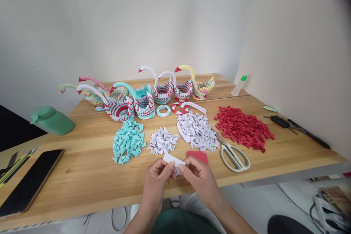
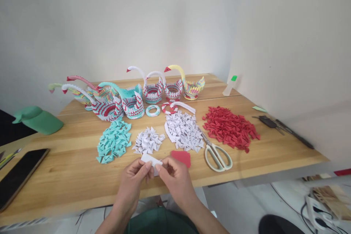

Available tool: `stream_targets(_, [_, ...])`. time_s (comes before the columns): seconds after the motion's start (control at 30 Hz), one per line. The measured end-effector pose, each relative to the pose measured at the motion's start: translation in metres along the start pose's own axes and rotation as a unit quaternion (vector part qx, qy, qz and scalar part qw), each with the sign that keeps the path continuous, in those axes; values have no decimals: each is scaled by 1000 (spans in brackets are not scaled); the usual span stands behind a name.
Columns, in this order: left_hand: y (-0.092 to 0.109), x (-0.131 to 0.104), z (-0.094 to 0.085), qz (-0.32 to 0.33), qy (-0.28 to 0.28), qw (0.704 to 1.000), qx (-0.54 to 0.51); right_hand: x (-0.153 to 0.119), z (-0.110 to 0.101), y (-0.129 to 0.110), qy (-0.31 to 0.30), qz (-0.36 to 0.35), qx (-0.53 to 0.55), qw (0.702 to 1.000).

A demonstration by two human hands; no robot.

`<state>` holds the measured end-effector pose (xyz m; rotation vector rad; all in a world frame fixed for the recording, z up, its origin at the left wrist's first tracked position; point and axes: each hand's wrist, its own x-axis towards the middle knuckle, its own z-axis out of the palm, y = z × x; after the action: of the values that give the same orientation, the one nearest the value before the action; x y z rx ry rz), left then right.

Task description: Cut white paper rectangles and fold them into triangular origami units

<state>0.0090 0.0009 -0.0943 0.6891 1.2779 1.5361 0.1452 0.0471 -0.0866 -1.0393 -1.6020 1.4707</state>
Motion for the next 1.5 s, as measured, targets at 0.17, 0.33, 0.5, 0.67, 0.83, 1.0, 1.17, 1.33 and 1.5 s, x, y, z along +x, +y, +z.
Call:
stream_targets(0.17, [11,1,-6,-13,-1,999,-40,-2,-20,-2,42,-43,-100,993])
stream_targets(0.33, [14,-4,-7,-34,-51,998,-35,5,-36,-10,24,-287,-249,925])
stream_targets(0.5, [10,-9,-7,-45,-108,993,3,18,-42,-23,-124,-447,-264,846])
stream_targets(0.67, [7,-11,-11,-9,-120,988,98,21,-42,-29,-168,-419,-264,852])
stream_targets(0.83, [8,-16,-11,110,-92,960,241,14,-35,-29,-137,-355,-254,889])
stream_targets(1.0, [10,-21,-11,184,-110,919,332,10,-28,-29,-112,-265,-211,934])
stream_targets(1.17, [11,-21,-12,180,-111,915,343,10,-25,-26,-126,-202,-191,952])
stream_targets(1.33, [9,-20,-12,144,-107,942,283,12,-23,-23,-101,-197,-189,957])
stream_targets(1.5, [6,-18,-9,35,-111,989,91,10,-20,-24,-94,-194,-152,964])
